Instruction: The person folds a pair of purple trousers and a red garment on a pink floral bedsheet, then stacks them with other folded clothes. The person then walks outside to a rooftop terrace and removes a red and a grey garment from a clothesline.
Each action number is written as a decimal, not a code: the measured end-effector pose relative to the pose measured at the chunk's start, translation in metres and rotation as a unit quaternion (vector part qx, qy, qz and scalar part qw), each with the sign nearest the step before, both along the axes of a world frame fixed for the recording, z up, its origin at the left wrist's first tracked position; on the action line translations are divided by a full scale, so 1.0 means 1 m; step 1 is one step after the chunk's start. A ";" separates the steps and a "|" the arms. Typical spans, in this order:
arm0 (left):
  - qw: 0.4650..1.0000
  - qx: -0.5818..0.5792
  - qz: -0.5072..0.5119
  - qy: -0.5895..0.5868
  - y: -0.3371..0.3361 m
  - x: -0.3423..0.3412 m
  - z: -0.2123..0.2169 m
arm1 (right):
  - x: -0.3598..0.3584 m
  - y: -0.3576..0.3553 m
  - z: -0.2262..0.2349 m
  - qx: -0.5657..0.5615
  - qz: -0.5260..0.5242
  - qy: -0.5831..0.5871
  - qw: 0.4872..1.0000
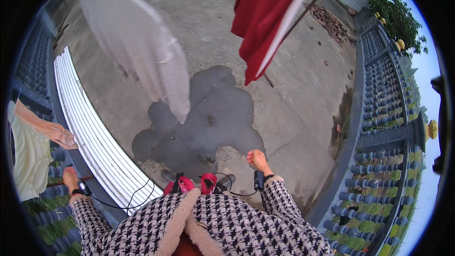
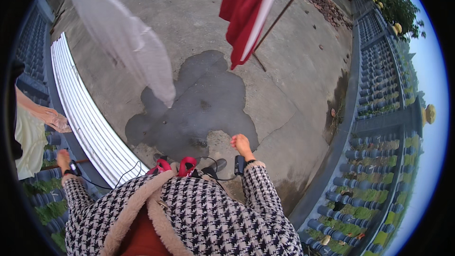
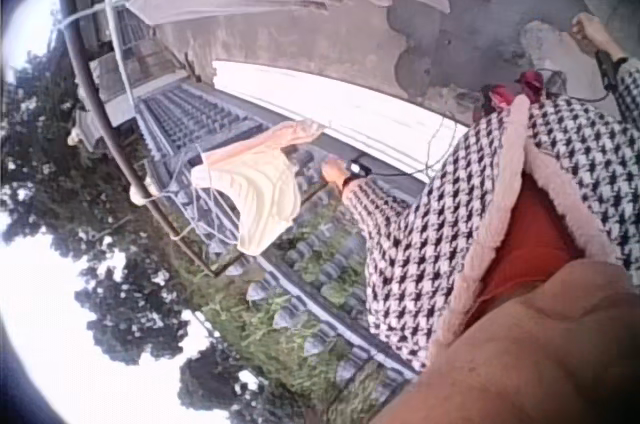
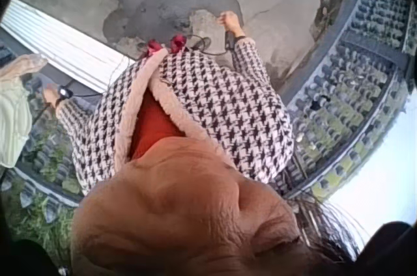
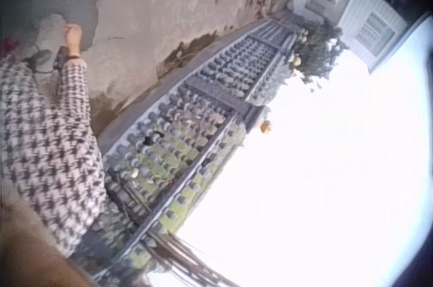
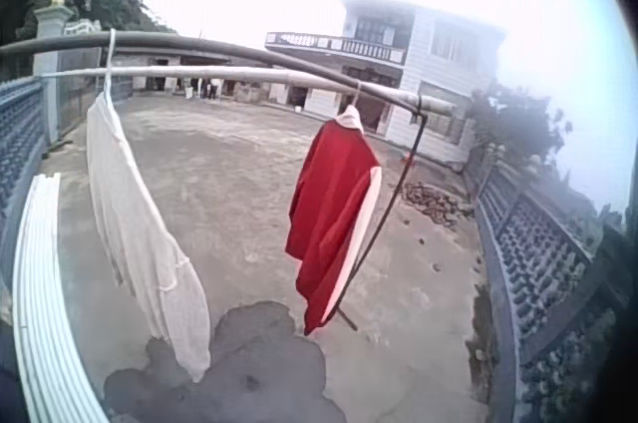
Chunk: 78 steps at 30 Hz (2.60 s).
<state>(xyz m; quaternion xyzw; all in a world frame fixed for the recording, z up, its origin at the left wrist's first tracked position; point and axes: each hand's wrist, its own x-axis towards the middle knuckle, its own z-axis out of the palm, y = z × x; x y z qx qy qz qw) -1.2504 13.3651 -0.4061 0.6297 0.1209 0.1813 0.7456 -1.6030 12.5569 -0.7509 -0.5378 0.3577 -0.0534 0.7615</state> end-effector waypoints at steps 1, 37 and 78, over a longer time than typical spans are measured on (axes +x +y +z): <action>0.996 -0.013 -0.032 0.088 0.010 -0.020 -0.038 | -0.020 -0.005 -0.014 0.003 -0.011 -0.022 1.000; 0.907 -0.136 -0.330 0.224 -0.848 0.035 -0.209 | -0.293 -0.253 -0.140 0.227 -0.278 0.188 0.914; 0.932 0.249 0.054 0.259 -0.709 0.021 -0.163 | -0.224 -0.403 -0.074 0.013 -0.132 0.219 0.967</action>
